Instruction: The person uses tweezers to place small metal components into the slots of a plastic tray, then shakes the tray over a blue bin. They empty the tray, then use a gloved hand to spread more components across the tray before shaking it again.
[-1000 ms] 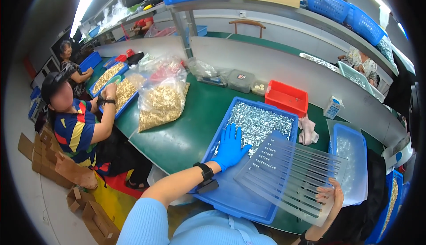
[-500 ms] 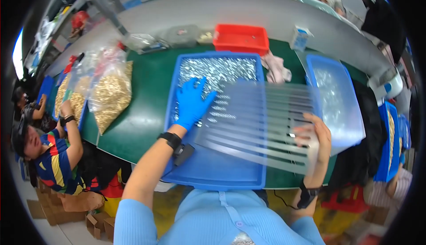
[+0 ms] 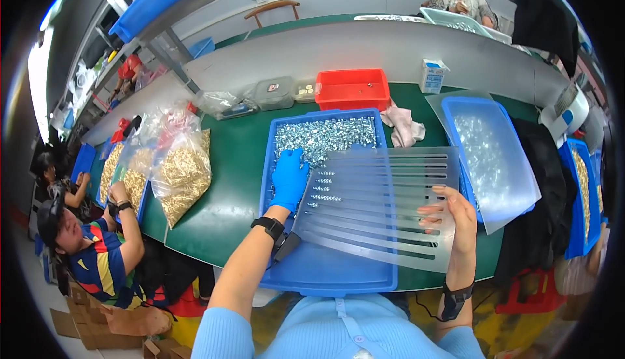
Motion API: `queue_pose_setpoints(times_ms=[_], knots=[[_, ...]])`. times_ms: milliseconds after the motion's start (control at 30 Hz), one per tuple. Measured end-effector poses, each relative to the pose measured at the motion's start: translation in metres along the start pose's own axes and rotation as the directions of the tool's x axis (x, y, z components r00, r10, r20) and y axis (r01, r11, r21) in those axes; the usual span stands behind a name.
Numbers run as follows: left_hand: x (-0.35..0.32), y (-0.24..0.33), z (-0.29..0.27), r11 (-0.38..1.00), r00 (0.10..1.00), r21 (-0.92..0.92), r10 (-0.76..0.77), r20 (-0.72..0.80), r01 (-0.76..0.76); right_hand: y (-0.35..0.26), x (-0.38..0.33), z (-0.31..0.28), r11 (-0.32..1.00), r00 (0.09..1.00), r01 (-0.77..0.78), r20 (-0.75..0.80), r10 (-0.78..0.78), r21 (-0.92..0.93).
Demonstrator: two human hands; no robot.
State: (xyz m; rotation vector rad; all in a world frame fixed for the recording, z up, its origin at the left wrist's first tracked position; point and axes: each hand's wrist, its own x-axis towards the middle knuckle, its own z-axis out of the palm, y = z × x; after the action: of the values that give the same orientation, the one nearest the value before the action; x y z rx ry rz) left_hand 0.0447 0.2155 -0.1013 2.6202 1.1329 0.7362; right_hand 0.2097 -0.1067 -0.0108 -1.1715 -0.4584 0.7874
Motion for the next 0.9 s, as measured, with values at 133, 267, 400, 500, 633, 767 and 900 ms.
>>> queue_pose_setpoints(times_ms=[133, 267, 400, 500, 633, 767, 900], knots=[[0.005, -0.029, 0.005, 0.996, 0.996, -0.072, 0.042, -0.083, -0.048, -0.001, -0.008, 0.011, 1.0, 1.0, 0.011, -0.018, -0.01, 0.029], [0.011, -0.015, -0.009, 0.812, 0.922, -0.451, -0.262, 0.285, 0.37, -0.001, 0.001, 0.008, 1.0, 1.0, 0.011, -0.011, -0.011, 0.028], [-0.011, 0.057, -0.028, 0.724, 0.921, -0.623, -0.043, 0.387, 0.296, 0.003, -0.005, 0.004, 0.999, 1.0, 0.012, -0.01, -0.012, 0.031], [-0.017, 0.107, -0.044, 0.644, 0.871, -0.692, 0.08, 0.485, 0.327, 0.004, -0.003, 0.008, 1.0, 0.999, 0.013, -0.038, -0.013, 0.017], [-0.008, 0.11, -0.06, 0.512, 0.774, -0.662, -0.007, 0.633, 0.547, 0.001, -0.002, 0.01, 0.999, 1.0, -0.007, 0.018, 0.006, 0.04], [-0.013, 0.065, -0.067, 0.058, 0.748, -0.747, -0.105, 0.655, 0.662, -0.004, -0.003, 0.013, 1.0, 1.0, -0.001, -0.028, 0.001, 0.007], [-0.015, 0.058, -0.052, -0.447, 0.749, -0.693, -0.074, 0.658, 0.565, -0.004, -0.002, 0.012, 1.0, 1.0, 0.007, -0.025, -0.007, -0.012]])
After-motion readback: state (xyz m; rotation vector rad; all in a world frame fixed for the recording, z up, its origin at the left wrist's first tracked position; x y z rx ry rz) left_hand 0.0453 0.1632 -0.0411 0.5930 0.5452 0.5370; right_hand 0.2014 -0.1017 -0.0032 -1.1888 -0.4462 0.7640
